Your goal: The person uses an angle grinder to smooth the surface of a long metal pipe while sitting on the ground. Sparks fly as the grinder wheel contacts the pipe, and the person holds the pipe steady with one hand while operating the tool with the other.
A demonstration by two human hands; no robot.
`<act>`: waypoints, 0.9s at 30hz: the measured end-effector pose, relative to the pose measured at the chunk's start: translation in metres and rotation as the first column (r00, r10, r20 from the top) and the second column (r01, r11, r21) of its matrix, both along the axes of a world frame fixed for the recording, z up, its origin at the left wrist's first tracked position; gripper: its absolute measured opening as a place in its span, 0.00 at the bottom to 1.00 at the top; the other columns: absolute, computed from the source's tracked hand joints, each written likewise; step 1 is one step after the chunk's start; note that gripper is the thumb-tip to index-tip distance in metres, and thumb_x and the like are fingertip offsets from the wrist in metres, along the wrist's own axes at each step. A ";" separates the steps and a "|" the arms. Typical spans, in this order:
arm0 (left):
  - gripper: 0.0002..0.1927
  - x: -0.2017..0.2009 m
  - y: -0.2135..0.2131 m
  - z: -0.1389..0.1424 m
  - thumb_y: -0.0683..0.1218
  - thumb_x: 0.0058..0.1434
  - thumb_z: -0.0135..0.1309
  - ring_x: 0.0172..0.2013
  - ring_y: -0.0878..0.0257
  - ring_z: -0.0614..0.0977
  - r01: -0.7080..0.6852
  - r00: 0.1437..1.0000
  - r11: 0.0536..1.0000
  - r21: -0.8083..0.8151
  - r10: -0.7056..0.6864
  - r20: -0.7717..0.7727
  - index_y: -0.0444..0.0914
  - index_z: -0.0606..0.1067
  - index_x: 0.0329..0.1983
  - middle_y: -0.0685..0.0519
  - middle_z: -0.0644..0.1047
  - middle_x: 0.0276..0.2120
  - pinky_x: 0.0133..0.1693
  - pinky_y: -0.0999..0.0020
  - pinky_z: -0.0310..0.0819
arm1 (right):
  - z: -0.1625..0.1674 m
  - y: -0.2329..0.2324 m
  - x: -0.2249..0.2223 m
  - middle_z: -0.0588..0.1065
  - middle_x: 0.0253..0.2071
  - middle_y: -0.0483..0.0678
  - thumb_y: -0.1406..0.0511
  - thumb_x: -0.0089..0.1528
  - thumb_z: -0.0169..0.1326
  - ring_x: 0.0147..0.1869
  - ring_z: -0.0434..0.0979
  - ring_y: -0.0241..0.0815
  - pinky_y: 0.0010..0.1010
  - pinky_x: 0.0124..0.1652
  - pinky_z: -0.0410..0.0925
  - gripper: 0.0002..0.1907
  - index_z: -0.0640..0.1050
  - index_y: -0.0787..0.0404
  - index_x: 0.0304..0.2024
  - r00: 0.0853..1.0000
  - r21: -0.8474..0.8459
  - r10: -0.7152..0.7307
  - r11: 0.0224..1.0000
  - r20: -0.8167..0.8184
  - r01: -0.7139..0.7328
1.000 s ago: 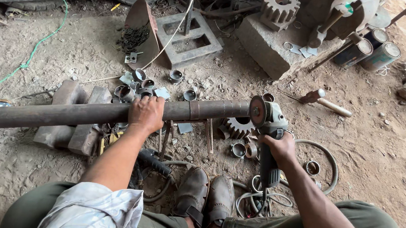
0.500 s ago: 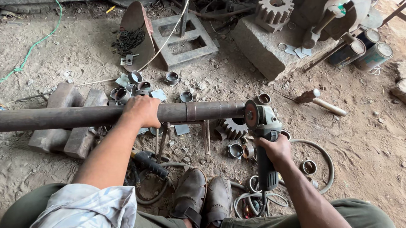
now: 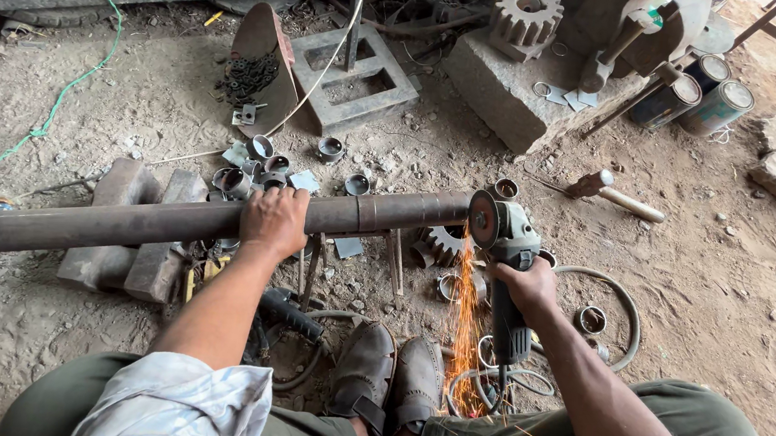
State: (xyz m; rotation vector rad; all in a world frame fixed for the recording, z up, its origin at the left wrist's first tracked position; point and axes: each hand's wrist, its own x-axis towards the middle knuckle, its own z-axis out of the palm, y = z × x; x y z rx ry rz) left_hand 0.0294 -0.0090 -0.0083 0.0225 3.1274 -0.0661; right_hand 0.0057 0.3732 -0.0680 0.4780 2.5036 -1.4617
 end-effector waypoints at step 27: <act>0.20 -0.005 -0.001 0.011 0.44 0.52 0.60 0.46 0.55 0.83 -0.041 0.990 0.996 0.075 0.031 0.136 0.42 0.74 0.50 0.48 0.81 0.43 0.53 0.57 0.77 | -0.001 -0.001 0.007 0.80 0.31 0.57 0.61 0.48 0.67 0.28 0.81 0.45 0.35 0.31 0.77 0.21 0.79 0.71 0.37 0.999 -0.043 0.041 0.998 -0.020 -0.042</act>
